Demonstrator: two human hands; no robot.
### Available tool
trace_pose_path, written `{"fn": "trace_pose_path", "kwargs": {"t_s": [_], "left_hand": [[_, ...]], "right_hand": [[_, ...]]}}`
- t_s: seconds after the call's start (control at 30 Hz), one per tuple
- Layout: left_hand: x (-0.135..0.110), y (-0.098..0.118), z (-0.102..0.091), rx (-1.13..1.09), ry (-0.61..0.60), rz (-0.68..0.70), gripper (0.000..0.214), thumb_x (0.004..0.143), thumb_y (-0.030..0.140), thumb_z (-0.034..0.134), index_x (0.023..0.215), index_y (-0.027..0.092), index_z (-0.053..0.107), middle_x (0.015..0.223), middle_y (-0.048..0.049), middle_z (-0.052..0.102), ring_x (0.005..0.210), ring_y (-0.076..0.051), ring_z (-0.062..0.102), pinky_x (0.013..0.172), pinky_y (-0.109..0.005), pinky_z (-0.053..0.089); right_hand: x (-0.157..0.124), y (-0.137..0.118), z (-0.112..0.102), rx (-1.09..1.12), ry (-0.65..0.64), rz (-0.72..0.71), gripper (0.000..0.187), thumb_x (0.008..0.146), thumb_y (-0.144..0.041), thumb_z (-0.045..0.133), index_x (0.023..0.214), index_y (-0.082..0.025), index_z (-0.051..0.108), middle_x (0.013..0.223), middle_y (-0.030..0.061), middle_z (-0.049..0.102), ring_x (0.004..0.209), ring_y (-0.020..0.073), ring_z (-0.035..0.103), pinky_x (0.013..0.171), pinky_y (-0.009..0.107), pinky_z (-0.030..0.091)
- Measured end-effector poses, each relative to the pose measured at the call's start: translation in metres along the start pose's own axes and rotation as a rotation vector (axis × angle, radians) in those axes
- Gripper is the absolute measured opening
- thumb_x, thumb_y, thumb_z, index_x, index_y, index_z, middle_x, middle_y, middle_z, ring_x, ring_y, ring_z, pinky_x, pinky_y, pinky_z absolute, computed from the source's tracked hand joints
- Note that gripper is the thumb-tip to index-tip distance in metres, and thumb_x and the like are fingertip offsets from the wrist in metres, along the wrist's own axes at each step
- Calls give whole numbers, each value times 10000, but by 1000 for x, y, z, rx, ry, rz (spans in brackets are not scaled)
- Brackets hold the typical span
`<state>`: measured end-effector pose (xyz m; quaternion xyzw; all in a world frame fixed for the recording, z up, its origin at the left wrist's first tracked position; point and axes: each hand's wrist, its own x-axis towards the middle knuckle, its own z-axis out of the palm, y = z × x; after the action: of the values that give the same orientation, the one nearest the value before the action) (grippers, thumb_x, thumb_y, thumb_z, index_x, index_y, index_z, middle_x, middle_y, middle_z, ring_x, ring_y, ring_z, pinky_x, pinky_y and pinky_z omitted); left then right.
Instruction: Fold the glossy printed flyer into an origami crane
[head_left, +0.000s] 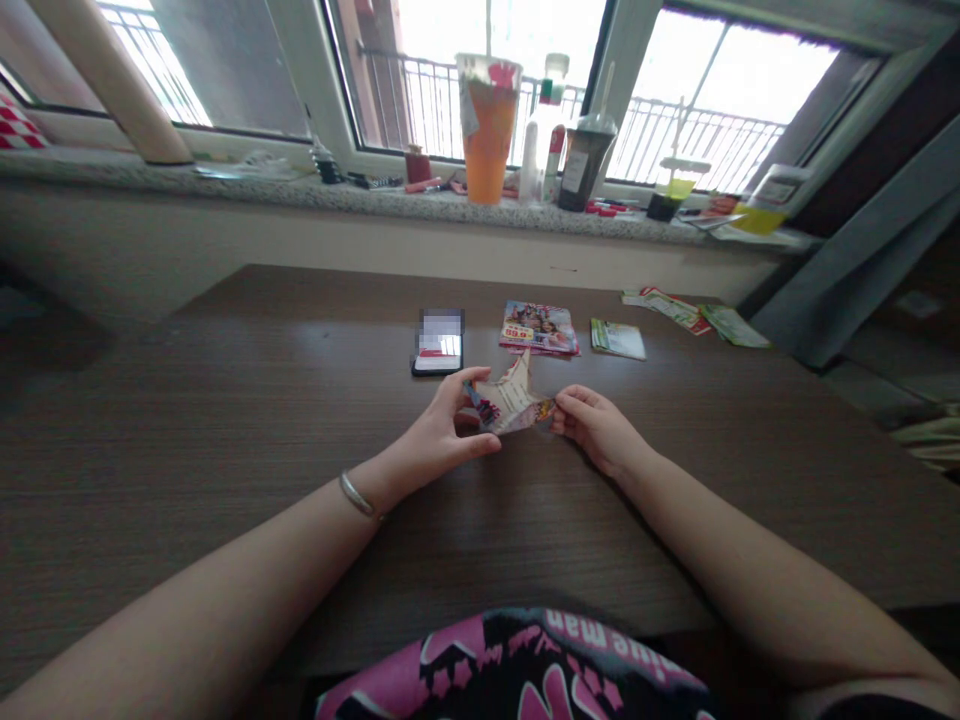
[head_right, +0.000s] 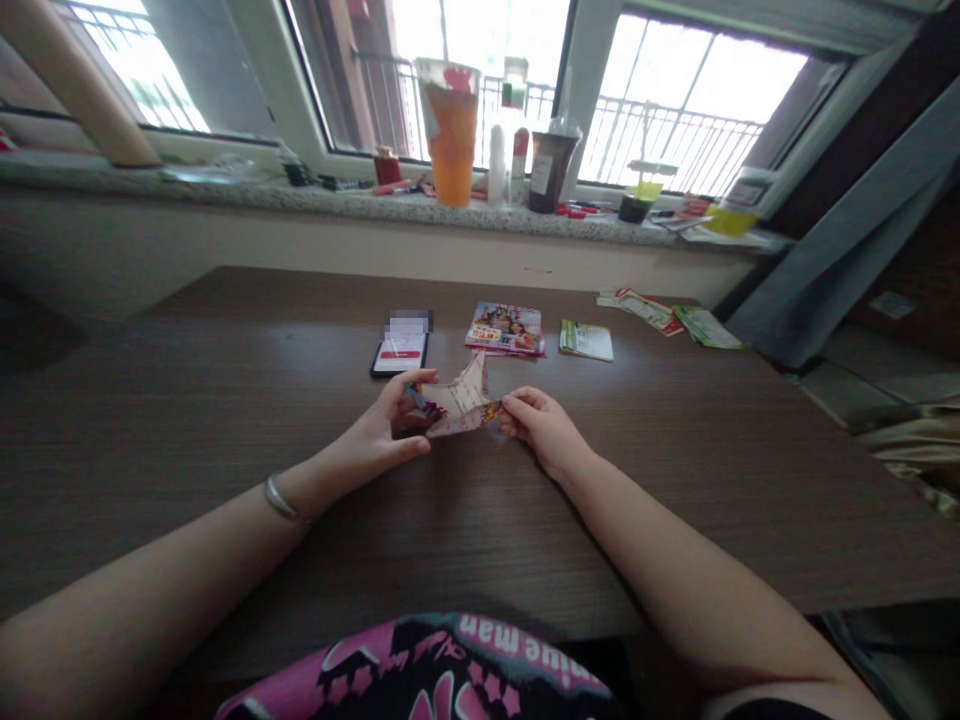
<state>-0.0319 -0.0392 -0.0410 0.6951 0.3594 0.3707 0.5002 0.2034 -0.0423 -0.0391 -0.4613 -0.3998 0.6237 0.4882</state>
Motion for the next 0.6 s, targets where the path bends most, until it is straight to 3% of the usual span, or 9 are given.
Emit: {"fn": "trace_pose_path", "kwargs": {"t_s": [0.17,0.33,0.6], "left_hand": [[-1,-1,3,69,-10,41,854,687,339,791,1366,257,279,1387,-127,416,1123,-242,570,990,-416,471],[-2,2,7,207,43,110,663,758,273,720,1308,240,349,1335,-109,456,1109,-223,574,939,-380,510],[-2,5,7,211,56,140,572,791,259,677,1284,234,389,1331,-112,452,1092,-208,577,933,-367,515]], "right_hand": [[-2,1,2,18,-23,3,424,536,-451,836,658,-199,518,535,-56,554,514,91,500,558,241,431],[-4,1,6,-70,-41,-6,405,588,-466,796,694,-199,509,546,-55,553,518,93,510,568,241,426],[-5,2,8,-139,-40,-46,411,614,-414,760,910,-207,566,633,-60,551,548,98,528,593,262,455]]}}
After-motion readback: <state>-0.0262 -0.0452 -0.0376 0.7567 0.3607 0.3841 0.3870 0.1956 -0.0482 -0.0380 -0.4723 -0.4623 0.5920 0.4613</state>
